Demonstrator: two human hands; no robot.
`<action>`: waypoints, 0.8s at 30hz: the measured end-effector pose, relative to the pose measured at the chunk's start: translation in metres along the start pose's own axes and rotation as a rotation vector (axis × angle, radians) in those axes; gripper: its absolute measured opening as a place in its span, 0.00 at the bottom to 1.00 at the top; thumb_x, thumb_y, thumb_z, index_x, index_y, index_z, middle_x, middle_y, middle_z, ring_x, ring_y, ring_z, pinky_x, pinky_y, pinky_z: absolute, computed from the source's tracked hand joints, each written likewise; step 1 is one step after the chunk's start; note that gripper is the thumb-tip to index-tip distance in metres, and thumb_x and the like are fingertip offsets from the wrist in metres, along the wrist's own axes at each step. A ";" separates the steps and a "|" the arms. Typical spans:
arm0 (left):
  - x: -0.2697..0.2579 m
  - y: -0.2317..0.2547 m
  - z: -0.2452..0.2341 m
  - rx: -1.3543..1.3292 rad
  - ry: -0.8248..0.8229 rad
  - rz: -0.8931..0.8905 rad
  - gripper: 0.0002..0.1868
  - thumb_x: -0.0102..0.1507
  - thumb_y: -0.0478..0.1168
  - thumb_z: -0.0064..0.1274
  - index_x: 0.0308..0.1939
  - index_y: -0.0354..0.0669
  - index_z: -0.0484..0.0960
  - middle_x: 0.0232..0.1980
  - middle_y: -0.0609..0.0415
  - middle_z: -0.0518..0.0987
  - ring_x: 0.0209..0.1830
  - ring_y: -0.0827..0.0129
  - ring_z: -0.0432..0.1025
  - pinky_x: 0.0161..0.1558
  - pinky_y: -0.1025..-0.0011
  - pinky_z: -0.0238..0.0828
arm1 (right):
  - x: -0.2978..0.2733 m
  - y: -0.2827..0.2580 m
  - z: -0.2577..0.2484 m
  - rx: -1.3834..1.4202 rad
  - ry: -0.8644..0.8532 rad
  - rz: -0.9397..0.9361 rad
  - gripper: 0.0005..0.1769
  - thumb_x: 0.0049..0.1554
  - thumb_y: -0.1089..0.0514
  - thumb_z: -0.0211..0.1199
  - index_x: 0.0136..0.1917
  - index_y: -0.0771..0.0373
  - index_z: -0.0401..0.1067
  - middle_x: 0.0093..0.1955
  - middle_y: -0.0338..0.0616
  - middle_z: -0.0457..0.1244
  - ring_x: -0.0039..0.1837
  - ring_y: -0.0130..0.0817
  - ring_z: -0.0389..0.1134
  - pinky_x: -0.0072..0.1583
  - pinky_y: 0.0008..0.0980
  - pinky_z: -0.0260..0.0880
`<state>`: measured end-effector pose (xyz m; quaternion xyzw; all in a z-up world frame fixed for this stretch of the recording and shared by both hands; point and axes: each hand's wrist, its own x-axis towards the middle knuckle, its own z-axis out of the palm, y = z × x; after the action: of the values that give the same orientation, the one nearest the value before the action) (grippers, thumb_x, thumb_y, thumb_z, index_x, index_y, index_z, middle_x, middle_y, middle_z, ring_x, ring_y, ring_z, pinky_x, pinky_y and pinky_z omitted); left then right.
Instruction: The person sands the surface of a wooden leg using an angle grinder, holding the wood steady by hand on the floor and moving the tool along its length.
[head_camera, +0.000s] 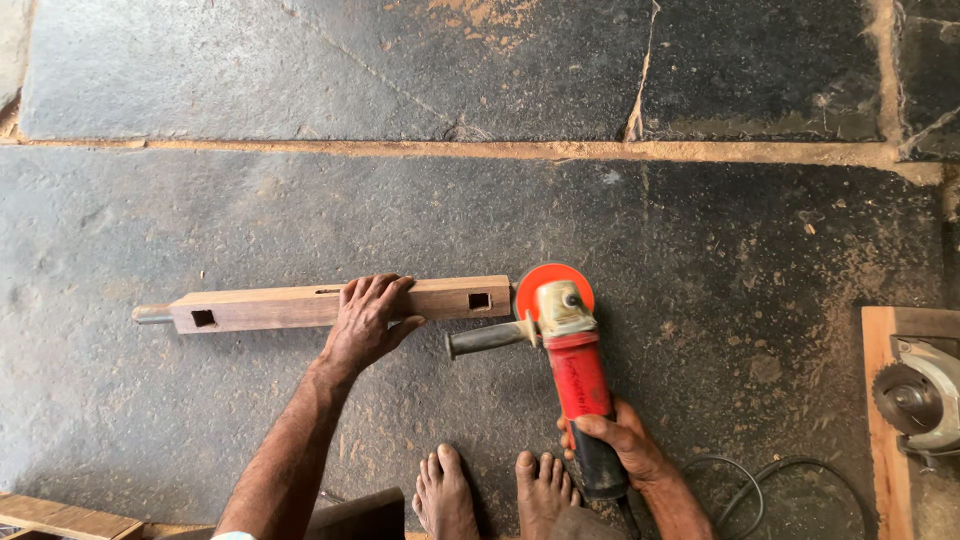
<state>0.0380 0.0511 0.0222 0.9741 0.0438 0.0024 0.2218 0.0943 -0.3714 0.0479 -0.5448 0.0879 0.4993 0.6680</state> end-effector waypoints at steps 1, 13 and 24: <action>0.003 -0.003 0.002 0.013 -0.042 -0.019 0.36 0.59 0.59 0.62 0.65 0.47 0.74 0.65 0.49 0.74 0.67 0.55 0.65 0.71 0.49 0.51 | -0.005 -0.002 -0.001 0.004 0.024 0.007 0.38 0.42 0.44 0.72 0.57 0.72 0.68 0.43 0.53 0.69 0.41 0.37 0.74 0.45 0.39 0.80; 0.003 0.001 -0.001 0.028 -0.046 -0.023 0.36 0.58 0.59 0.62 0.65 0.48 0.73 0.64 0.49 0.74 0.67 0.55 0.65 0.71 0.48 0.51 | 0.005 -0.033 0.016 -0.108 0.025 -0.003 0.40 0.40 0.42 0.73 0.58 0.71 0.69 0.42 0.52 0.69 0.40 0.36 0.73 0.43 0.39 0.80; 0.002 0.002 -0.003 0.005 -0.003 0.005 0.36 0.59 0.58 0.62 0.65 0.46 0.73 0.63 0.47 0.74 0.65 0.53 0.65 0.70 0.48 0.51 | -0.013 -0.019 -0.011 0.027 0.059 0.016 0.36 0.43 0.46 0.72 0.57 0.72 0.67 0.43 0.54 0.68 0.39 0.39 0.72 0.43 0.41 0.80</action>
<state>0.0398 0.0507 0.0253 0.9747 0.0412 0.0013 0.2196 0.1067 -0.3863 0.0644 -0.5495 0.1185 0.4871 0.6684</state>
